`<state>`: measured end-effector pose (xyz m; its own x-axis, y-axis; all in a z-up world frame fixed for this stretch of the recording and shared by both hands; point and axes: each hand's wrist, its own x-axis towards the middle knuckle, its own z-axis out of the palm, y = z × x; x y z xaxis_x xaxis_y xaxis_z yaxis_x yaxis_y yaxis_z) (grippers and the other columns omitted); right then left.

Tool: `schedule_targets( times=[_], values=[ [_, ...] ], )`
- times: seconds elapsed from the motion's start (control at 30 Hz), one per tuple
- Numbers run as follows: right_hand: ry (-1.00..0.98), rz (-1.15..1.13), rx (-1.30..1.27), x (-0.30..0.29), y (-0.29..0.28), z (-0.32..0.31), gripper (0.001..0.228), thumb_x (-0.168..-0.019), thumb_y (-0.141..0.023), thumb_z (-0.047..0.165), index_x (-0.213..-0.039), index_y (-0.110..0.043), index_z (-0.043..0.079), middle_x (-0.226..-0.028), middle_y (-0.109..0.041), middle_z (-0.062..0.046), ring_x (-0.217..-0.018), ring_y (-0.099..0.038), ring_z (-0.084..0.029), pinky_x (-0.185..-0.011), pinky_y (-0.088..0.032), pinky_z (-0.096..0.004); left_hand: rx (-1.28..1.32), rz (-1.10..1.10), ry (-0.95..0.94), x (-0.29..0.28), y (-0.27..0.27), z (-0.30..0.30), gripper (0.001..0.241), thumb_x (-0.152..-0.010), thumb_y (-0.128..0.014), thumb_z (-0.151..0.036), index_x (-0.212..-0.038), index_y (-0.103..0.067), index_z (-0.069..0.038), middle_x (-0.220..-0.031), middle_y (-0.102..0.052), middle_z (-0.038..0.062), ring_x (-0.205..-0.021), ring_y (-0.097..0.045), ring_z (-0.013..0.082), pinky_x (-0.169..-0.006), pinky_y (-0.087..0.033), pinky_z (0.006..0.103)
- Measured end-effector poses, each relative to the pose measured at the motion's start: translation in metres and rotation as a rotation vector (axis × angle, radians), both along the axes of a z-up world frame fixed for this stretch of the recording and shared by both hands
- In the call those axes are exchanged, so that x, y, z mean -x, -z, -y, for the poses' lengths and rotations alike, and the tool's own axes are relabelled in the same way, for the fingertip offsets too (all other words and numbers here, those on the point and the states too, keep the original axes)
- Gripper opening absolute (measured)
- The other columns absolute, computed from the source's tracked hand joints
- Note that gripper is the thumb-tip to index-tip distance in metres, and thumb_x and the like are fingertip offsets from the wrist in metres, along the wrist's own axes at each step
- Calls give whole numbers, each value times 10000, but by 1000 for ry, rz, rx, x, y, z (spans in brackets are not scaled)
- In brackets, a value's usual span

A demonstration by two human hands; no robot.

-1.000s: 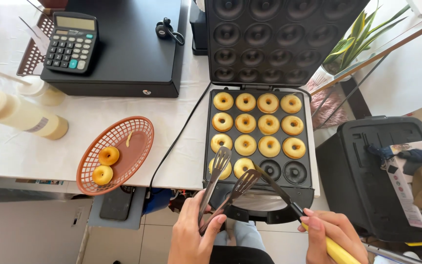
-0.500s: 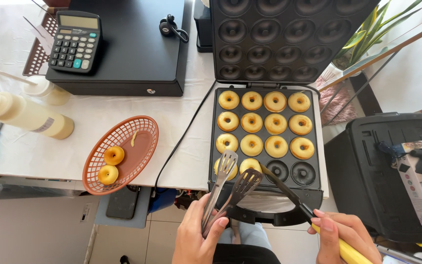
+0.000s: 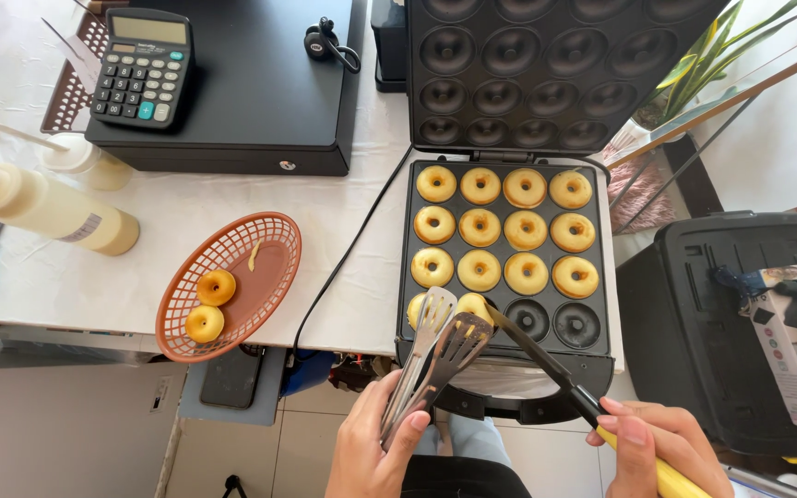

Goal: Making small donuts using a donut maker machine and transferring them to a basket.

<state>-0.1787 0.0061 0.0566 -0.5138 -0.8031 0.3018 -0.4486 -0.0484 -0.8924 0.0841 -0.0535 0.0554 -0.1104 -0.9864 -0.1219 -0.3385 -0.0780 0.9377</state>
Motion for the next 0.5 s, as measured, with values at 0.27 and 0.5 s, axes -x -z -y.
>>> schedule_targets(
  times=[0.27, 0.5],
  values=[
    [-105, 26, 112, -18, -9, 10, 228, -1075, -595, 163, -946, -700, 7, -919, -699, -166, -674, -724, -178, -717, -596, -285, 5, -3, -12, -6, 9, -7, 574, -915, -676, -406, -1298, -604, 15, -1094, -764, 108, -990, -756, 223, -855, -590, 330],
    [-194, 87, 135, -22, -5, 8, 267, -1061, -593, 204, -943, -709, -4, -967, -683, -187, -727, -738, -206, -717, -643, -327, -40, -6, -70, -13, 14, -11, 570, -915, -665, -419, -1298, -625, 0, -1103, -769, 110, -1027, -737, 224, -887, -580, 339]
  ],
)
